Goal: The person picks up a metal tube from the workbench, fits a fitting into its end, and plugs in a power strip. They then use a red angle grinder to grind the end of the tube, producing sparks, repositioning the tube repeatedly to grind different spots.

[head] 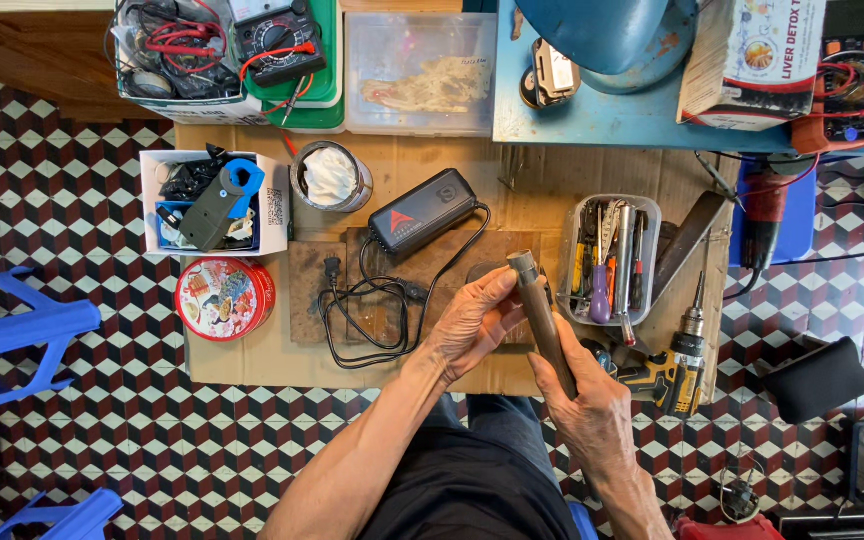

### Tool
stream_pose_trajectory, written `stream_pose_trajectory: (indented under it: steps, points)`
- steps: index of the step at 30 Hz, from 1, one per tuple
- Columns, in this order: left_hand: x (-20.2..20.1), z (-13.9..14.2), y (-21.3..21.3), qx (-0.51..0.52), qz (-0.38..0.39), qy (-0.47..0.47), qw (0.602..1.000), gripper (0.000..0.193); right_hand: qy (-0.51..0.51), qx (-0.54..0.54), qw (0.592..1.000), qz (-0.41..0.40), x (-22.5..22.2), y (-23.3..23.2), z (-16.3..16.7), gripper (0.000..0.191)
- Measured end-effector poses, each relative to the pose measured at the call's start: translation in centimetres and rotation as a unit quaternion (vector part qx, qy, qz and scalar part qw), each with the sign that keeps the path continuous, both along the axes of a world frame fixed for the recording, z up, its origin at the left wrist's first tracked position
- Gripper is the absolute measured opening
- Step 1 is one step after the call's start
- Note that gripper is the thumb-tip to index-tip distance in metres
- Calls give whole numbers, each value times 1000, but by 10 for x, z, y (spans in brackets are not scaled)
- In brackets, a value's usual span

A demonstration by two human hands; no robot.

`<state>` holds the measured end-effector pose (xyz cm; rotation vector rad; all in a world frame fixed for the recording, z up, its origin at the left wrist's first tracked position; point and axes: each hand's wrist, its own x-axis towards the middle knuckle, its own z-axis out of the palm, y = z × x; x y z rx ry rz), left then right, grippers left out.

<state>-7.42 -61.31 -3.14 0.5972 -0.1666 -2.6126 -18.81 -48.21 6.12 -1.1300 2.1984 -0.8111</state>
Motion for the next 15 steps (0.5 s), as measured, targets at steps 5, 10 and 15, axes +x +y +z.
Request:
stream_pose_trajectory:
  steps: [5,10,15]
  points:
    - [1,8,-1,-2,2,1,1000,33,25,14,999,16,-1,4,-2,63]
    - [-4,14,2,-19,6,-22,1000,32,157,-19,986,46,-2,4,3,62]
    - [-3,22,5,-66,8,-62,996,35,152,39,987,35,0,2,13,63]
